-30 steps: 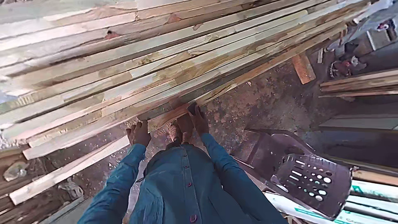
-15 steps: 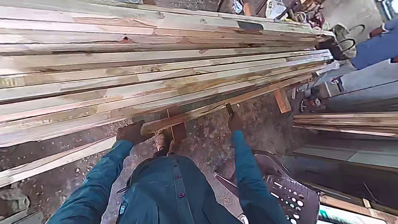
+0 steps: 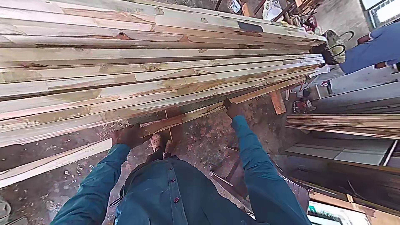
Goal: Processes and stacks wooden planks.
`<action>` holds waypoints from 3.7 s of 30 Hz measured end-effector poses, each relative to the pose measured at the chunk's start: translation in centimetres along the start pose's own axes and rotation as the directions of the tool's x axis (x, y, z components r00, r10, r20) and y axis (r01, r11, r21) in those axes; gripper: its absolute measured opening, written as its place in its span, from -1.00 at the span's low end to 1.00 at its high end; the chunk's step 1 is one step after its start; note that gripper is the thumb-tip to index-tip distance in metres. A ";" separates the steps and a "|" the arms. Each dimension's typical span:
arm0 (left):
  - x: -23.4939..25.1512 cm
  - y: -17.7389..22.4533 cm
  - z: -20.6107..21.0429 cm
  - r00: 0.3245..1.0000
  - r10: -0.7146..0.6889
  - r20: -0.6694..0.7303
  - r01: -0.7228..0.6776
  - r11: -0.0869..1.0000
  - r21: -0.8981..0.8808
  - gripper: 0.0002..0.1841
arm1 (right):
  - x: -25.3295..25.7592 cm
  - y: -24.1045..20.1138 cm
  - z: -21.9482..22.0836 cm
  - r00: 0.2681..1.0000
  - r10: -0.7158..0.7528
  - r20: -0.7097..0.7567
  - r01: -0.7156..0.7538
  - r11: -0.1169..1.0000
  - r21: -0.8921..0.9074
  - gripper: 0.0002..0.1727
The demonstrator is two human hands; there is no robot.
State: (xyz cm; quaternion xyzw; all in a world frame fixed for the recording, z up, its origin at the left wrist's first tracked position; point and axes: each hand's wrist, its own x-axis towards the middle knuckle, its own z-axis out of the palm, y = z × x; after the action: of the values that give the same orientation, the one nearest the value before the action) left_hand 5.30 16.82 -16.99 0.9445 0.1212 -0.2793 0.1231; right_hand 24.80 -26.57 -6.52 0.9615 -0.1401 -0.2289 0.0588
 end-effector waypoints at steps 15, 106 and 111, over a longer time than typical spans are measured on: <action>0.2 0.1 0.3 1.000 0.014 0.024 -0.014 1.000 0.021 -0.02 | 0.1 0.7 -0.3 1.000 0.023 -0.006 -0.023 0.999 -0.038 -0.52; 0.0 -0.7 1.1 1.000 0.016 0.016 -0.016 1.000 -0.005 -0.11 | 2.7 4.4 1.3 0.980 -0.148 0.129 0.107 0.953 0.285 -0.47; 0.2 -0.9 1.6 0.998 0.056 -0.028 -0.056 0.998 -0.004 -0.10 | 4.1 5.3 2.6 0.932 0.288 -0.221 -0.191 0.907 0.376 -0.42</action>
State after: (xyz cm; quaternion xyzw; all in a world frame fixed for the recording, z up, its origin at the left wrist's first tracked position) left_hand 4.39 17.25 -18.54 0.9511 0.0973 -0.2621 0.1315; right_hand 25.80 -32.93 -9.65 0.9539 -0.2871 -0.0574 -0.0656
